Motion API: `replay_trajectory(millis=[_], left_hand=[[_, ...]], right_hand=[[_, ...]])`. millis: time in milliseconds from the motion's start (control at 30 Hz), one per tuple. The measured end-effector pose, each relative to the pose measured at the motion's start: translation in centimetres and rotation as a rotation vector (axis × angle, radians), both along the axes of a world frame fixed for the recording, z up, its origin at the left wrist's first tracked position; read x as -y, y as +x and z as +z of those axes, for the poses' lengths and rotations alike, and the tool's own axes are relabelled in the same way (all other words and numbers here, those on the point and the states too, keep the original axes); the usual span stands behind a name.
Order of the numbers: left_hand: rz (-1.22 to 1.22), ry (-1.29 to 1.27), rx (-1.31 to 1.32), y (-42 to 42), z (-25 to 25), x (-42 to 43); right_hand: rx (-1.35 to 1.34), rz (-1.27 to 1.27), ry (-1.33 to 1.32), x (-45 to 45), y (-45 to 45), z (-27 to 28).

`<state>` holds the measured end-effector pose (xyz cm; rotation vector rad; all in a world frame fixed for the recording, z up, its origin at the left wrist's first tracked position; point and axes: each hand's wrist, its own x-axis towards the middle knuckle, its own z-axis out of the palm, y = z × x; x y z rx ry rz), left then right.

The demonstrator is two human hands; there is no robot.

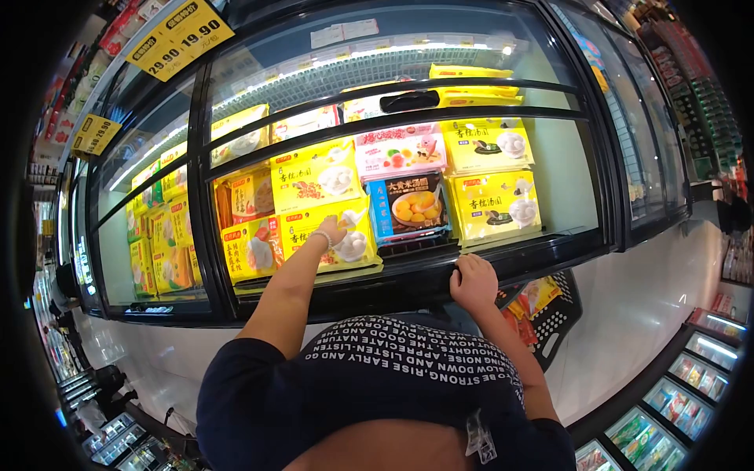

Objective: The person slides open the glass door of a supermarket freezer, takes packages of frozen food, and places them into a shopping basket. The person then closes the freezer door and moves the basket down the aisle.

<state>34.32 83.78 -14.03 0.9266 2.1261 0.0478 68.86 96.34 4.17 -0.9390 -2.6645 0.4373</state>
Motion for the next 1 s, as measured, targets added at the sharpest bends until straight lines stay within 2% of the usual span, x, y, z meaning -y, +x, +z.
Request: replay_trajectory(millis=[67,167,267,367,400,467,500,533,567,600,700,767,1000], left_hand=[[-0.001,0.044,0.009,0.7,-0.3,-0.4],[0.168,0.167,0.129,1.5,-1.7,-1.7],[0.35,0.384,0.078,2.4,-2.6,-4.1],[0.481,0.405,0.212,2.3,-3.0,-7.1],[0.636,0.505,0.223,2.8,-3.5,-7.9],[0.906,0.493,0.564,1.9,-7.8,-9.6],[0.837,0.443,0.616,1.5,-6.7,-10.1],[1.223,0.547,0.918,1.9,-8.1,-11.3],[1.338,0.593,1.084,2.2,-6.3,-12.3],[1.384,0.612,1.145,2.1,-5.4,-13.0],[1.608,0.678,1.195,1.8,-6.7,-15.7],[1.637,0.735,1.238,2.1,-5.2,-17.0],[1.868,0.772,1.313,1.9,-5.6,-19.0]], right_hand=[[0.0,0.004,0.007,0.0,-0.1,-0.1],[0.017,0.008,-0.002,-0.2,-0.2,0.4],[0.026,0.015,-0.023,-0.3,-0.4,0.8],[0.044,0.012,-0.035,-0.5,-0.5,0.9],[-0.016,0.022,0.0,-0.6,-0.6,0.7],[-0.014,0.017,-0.023,-0.7,-0.7,1.1],[-0.024,0.002,-0.017,-0.7,-0.8,1.3],[-0.013,0.008,-0.004,-0.7,-0.4,0.6],[-0.021,0.001,0.002,-0.8,-0.4,0.8],[0.004,-0.007,-0.038,-0.8,-0.3,1.0],[0.051,-0.005,-0.003,-0.7,0.0,1.0],[0.056,0.009,0.008,-0.7,0.2,0.7],[0.078,-0.002,-0.018,-0.6,0.2,1.2]])
